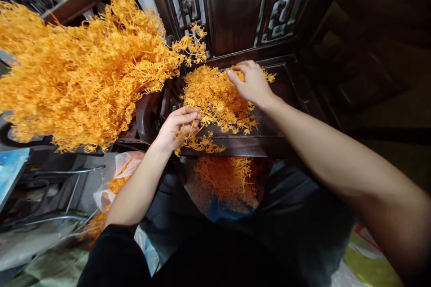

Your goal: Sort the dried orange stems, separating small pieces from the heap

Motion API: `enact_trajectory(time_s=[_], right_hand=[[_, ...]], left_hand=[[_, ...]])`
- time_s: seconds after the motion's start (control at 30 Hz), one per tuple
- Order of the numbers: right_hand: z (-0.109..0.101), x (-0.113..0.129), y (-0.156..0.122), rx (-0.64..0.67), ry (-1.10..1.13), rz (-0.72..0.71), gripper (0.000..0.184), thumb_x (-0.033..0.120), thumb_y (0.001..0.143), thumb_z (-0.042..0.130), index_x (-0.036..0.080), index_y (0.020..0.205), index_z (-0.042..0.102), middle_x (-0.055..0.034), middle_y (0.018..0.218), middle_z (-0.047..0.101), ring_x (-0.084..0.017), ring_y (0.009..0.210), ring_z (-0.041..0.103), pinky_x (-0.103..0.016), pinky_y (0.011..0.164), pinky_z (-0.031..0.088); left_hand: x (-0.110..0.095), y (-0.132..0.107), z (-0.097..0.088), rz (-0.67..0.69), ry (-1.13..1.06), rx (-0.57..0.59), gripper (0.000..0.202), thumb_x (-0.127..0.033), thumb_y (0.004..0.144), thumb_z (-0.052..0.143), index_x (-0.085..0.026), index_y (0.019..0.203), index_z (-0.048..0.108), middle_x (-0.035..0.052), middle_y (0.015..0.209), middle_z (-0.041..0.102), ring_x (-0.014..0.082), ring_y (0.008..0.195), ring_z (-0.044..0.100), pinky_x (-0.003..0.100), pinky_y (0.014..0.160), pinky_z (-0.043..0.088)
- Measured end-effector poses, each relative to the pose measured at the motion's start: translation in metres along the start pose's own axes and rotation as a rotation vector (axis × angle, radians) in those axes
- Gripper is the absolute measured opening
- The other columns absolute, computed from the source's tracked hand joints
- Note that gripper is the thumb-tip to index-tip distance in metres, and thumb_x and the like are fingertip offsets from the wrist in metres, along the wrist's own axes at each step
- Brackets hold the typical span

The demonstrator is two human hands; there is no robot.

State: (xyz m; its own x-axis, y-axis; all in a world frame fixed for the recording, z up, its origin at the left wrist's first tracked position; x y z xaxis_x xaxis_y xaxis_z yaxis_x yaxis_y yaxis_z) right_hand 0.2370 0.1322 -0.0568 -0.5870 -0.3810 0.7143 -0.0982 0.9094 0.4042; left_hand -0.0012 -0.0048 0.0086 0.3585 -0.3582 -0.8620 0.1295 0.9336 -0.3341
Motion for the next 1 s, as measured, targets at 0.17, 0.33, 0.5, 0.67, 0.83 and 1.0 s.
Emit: enact_trajectory(time_s=[0.17, 0.33, 0.5, 0.67, 0.83, 1.0], right_hand=[[-0.013, 0.063, -0.032, 0.437, 0.437, -0.16, 0.054, 0.072, 0.092, 0.059, 0.021, 0.101, 0.073, -0.0049, 0.086, 0.071, -0.019, 0.079, 0.064, -0.036, 0.076, 0.05], [-0.025, 0.055, -0.022, 0.093, 0.628, 0.121, 0.04, 0.059, 0.091, 0.068, 0.022, 0.079, 0.058, -0.0006, 0.067, 0.055, -0.015, 0.066, 0.053, -0.033, 0.064, 0.045], [-0.043, 0.031, -0.01, -0.012, 0.822, 0.28, 0.021, 0.036, 0.1, 0.06, 0.024, 0.086, 0.049, -0.0009, 0.076, 0.057, -0.012, 0.064, 0.054, -0.034, 0.067, 0.049], [-0.029, 0.079, -0.053, 0.43, 0.669, 0.036, 0.018, 0.041, 0.098, 0.059, 0.023, 0.1, 0.063, -0.0022, 0.082, 0.062, -0.015, 0.07, 0.055, -0.031, 0.062, 0.043], [-0.02, 0.106, -0.062, 0.452, 0.503, -0.126, 0.029, 0.044, 0.093, 0.068, 0.019, 0.079, 0.062, -0.0011, 0.073, 0.056, -0.013, 0.067, 0.049, -0.03, 0.064, 0.037], [-0.044, 0.084, -0.034, -0.073, 0.791, 0.129, 0.042, 0.062, 0.099, 0.053, 0.024, 0.082, 0.052, 0.0045, 0.062, 0.035, -0.011, 0.055, 0.033, -0.029, 0.055, 0.032]], left_hand=[[0.001, 0.0, -0.004, 0.032, 0.003, -0.032, 0.023, -0.012, 0.064, 0.085, -0.012, 0.084, 0.072, 0.0018, 0.073, 0.071, 0.0069, 0.057, 0.061, 0.019, 0.055, 0.049], [0.006, -0.009, -0.005, -0.02, 0.094, 0.048, 0.026, -0.015, 0.06, 0.089, -0.01, 0.079, 0.072, 0.0038, 0.068, 0.071, 0.0062, 0.047, 0.054, 0.019, 0.045, 0.038], [0.01, -0.017, -0.006, -0.144, 0.155, 0.064, 0.025, -0.015, 0.059, 0.089, -0.009, 0.073, 0.07, 0.0053, 0.066, 0.071, 0.0084, 0.044, 0.057, 0.018, 0.04, 0.035], [0.017, -0.015, -0.001, -0.229, 0.163, 0.059, 0.021, -0.012, 0.061, 0.086, -0.009, 0.078, 0.074, 0.0064, 0.068, 0.074, 0.01, 0.044, 0.06, 0.019, 0.04, 0.041], [0.02, -0.016, 0.005, -0.261, 0.206, 0.045, 0.018, -0.012, 0.062, 0.085, -0.01, 0.075, 0.073, 0.0063, 0.065, 0.072, 0.0106, 0.043, 0.06, 0.018, 0.039, 0.042], [0.015, -0.019, 0.005, -0.263, 0.242, 0.045, 0.021, -0.012, 0.056, 0.086, -0.009, 0.07, 0.071, 0.0069, 0.062, 0.071, 0.0105, 0.039, 0.057, 0.018, 0.034, 0.037]])
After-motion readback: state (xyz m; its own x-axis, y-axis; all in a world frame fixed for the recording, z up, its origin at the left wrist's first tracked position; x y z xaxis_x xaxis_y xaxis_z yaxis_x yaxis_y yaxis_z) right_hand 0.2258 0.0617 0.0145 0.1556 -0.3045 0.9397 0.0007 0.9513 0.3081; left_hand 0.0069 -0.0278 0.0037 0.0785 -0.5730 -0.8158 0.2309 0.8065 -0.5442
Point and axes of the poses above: each hand's wrist, its own y-axis towards the middle knuckle, its own z-axis out of the palm, x = y × z, the point moved 1 cm from there along y, towards the middle knuckle
